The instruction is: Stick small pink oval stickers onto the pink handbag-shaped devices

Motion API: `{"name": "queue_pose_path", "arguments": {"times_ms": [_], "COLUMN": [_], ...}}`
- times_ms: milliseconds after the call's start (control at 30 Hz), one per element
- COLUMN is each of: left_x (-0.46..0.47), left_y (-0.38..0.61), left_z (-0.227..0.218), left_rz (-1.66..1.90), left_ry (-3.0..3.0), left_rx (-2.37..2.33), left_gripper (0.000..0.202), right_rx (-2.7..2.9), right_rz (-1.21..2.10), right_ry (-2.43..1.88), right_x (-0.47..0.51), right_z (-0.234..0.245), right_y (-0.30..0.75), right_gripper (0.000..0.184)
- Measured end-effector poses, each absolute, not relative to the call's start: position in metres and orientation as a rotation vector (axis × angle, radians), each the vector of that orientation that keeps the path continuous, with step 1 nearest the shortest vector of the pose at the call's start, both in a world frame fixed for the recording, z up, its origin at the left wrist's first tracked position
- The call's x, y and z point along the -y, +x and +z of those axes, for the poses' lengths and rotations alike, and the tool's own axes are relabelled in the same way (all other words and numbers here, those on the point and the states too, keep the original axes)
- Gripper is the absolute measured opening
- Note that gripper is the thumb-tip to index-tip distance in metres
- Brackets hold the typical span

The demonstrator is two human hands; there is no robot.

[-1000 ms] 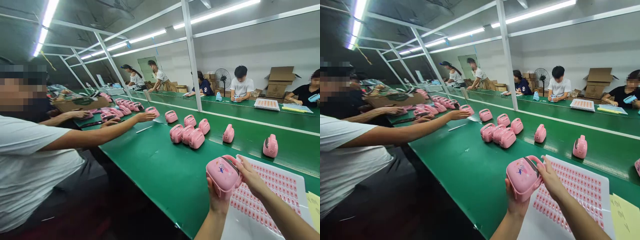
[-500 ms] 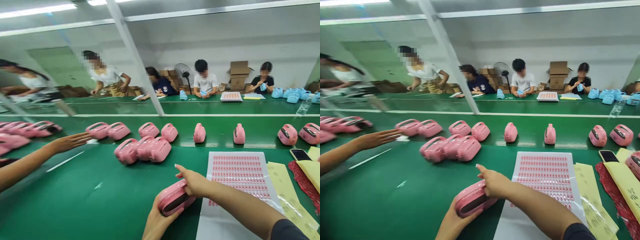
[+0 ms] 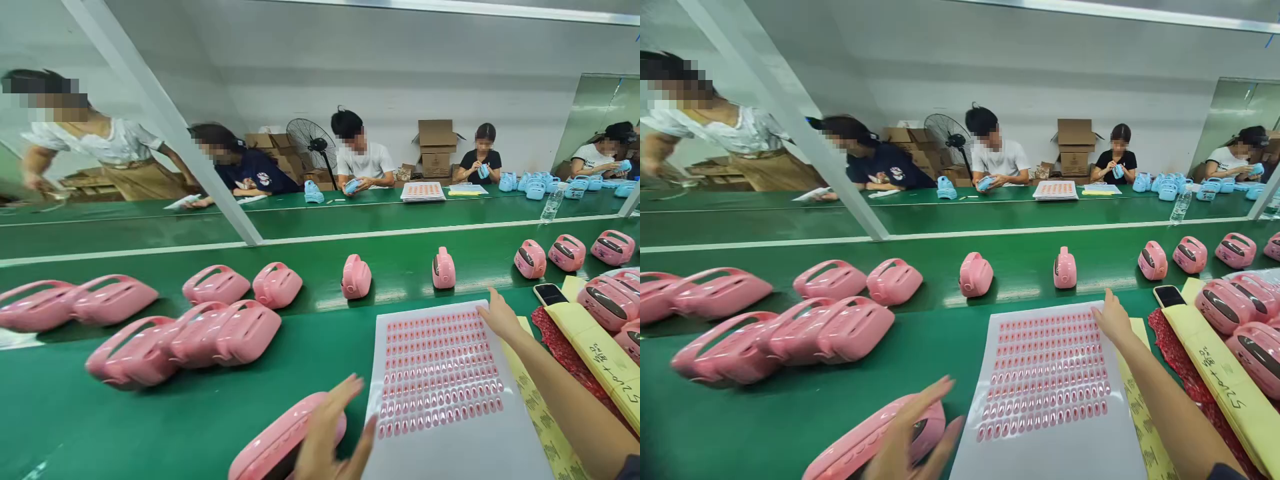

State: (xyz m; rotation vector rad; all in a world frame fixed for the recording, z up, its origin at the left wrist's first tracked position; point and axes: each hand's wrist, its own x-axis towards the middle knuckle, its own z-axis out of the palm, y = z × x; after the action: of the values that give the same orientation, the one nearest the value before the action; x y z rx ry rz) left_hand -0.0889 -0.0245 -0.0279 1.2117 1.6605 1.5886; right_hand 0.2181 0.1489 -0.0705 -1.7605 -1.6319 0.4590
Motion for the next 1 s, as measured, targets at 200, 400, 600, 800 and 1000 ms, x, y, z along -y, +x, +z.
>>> {"name": "queue_pose_path", "arguments": {"times_ms": [200, 400, 600, 800, 1000], "left_x": [-0.073, -0.106, -0.109, -0.106, -0.089], "left_y": [-0.021, -0.048, -0.056, -0.061, -0.052], "left_z": [-0.014, -0.043, -0.062, -0.057, -0.048], "left_rz": [1.374, 1.375, 1.461, 1.523, 1.359], "left_ry": [1.343, 1.087, 0.946, 0.79, 0.675], "left_rx": [-1.588, -1.798, -1.694, -1.519, -1.287], "left_gripper": [0.037, 0.055, 0.05, 0.041, 0.022], "right_rx": [1.459, 1.172, 0.993, 0.877, 0.883], "right_rz": [0.714, 0.941, 1.238, 1.334, 1.353], "right_ry": [-1.689, -1.307, -0.999, -0.938, -0.931], "right_x": [-0.139, -0.123, -0.12, -0.12, -0.118], "right_z": [-0.091, -0.091, -0.072, -0.068, -0.061], "right_y": [0.224, 0.231, 0.231, 0.231, 0.234], "right_gripper": [0.059, 0.077, 0.1, 0.105, 0.097]}}
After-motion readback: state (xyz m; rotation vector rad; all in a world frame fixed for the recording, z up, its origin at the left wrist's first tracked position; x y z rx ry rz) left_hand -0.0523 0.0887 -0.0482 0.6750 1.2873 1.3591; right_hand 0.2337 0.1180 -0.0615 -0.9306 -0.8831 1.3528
